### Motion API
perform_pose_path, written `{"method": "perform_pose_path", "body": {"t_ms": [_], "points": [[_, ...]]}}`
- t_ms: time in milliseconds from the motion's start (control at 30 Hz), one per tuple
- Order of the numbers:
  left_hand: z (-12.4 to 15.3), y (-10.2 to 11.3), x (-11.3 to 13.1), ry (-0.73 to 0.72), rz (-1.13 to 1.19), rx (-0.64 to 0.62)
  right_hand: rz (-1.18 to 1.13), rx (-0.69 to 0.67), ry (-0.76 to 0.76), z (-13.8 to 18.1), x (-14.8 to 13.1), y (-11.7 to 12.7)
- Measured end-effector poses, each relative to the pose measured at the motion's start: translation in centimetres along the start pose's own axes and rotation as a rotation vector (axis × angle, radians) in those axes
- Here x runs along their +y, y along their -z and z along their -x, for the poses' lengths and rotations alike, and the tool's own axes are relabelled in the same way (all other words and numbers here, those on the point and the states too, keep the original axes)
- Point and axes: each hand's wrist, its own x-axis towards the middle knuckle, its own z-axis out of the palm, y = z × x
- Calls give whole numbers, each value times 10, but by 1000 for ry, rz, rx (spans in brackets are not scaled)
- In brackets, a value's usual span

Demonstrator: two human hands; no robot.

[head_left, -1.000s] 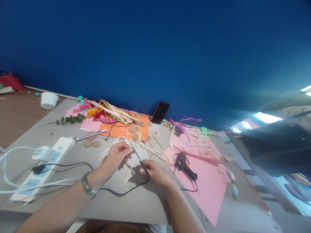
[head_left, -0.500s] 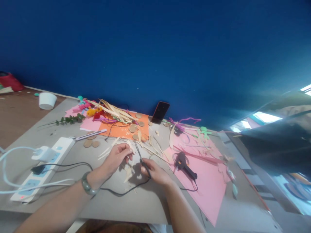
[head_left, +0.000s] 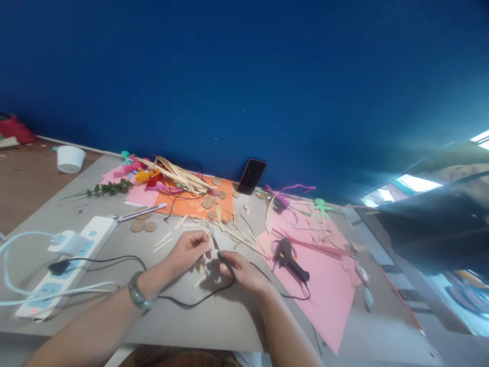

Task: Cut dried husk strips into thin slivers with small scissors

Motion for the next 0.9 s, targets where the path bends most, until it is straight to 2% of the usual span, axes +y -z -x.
{"method": "perform_pose_path", "body": {"t_ms": [500,900], "points": [[1,-1,-2,81,38,24,-7,-1,-5,0,0,0],[2,-2,1,47,41,23,-15,10,-1,0,-2,0]]}}
